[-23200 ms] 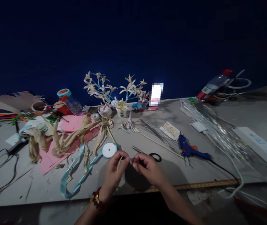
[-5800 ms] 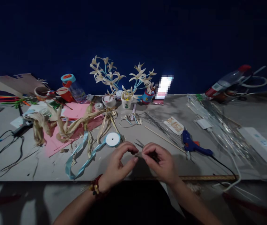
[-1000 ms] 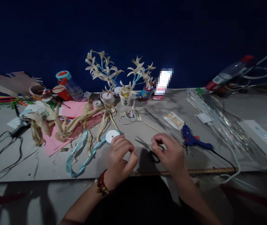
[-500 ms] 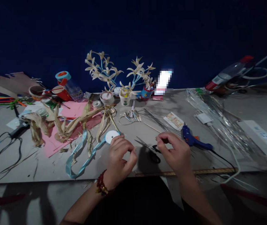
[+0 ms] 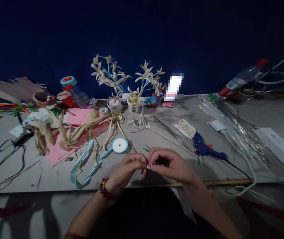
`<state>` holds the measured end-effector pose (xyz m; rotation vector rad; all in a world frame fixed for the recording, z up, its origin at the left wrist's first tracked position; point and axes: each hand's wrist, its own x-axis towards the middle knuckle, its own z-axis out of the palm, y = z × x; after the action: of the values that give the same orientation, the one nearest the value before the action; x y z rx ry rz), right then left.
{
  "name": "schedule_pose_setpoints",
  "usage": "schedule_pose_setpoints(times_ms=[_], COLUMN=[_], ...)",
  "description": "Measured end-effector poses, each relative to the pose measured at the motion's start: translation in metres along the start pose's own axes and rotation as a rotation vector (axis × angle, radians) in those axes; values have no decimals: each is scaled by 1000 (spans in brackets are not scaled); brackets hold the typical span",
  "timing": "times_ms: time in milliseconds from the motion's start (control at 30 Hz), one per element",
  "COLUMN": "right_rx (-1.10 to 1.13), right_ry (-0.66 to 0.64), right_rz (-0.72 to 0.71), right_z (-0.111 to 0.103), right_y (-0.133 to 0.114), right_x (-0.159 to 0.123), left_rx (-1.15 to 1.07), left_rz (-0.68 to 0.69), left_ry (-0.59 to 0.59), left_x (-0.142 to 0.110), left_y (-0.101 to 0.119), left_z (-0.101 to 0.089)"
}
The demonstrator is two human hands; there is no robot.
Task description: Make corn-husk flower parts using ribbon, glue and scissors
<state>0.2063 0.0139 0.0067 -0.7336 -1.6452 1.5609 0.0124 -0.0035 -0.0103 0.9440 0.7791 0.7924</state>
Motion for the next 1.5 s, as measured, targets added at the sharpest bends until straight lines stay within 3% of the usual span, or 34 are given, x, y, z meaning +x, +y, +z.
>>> schedule_pose_setpoints(times_ms=[67, 200, 267, 367, 533, 733, 900, 1000, 1100, 1200, 1500], right_rx=[161, 379, 401, 381, 271, -369, -546, -651, -779, -852, -795], right_ry=[86, 306, 379, 436, 405, 390, 349, 342, 333, 338, 405], right_rz=[129, 370, 408, 395, 296, -220, -392, -395, -421, -438, -410], right_z=[5, 16, 20, 23, 23, 19, 18, 16, 15, 17, 28], right_y=[5, 11, 12, 11, 12, 9, 7, 9, 10, 10, 7], right_x=[-1, -1, -1, -1, -5, -10, -8, -8, -8, -7, -4], left_rx=[25, 309, 406, 430, 227, -1, 19, 228, 662, 963, 1090], left_rz=[38, 318, 407, 437, 345, 226, 168, 305, 586, 726, 805], left_ry=[26, 197, 188, 197, 208, 182, 165, 214, 333, 409, 466], left_x=[0, -4, -5, -4, -1, 2, 4, 0, -5, -7, -5], left_y=[-2, -2, -1, -2, -9, -9, -8, -6, -1, 4, 6], left_z=[0, 2, 2, 4, 4, 4, 5, 5, 7, 10, 14])
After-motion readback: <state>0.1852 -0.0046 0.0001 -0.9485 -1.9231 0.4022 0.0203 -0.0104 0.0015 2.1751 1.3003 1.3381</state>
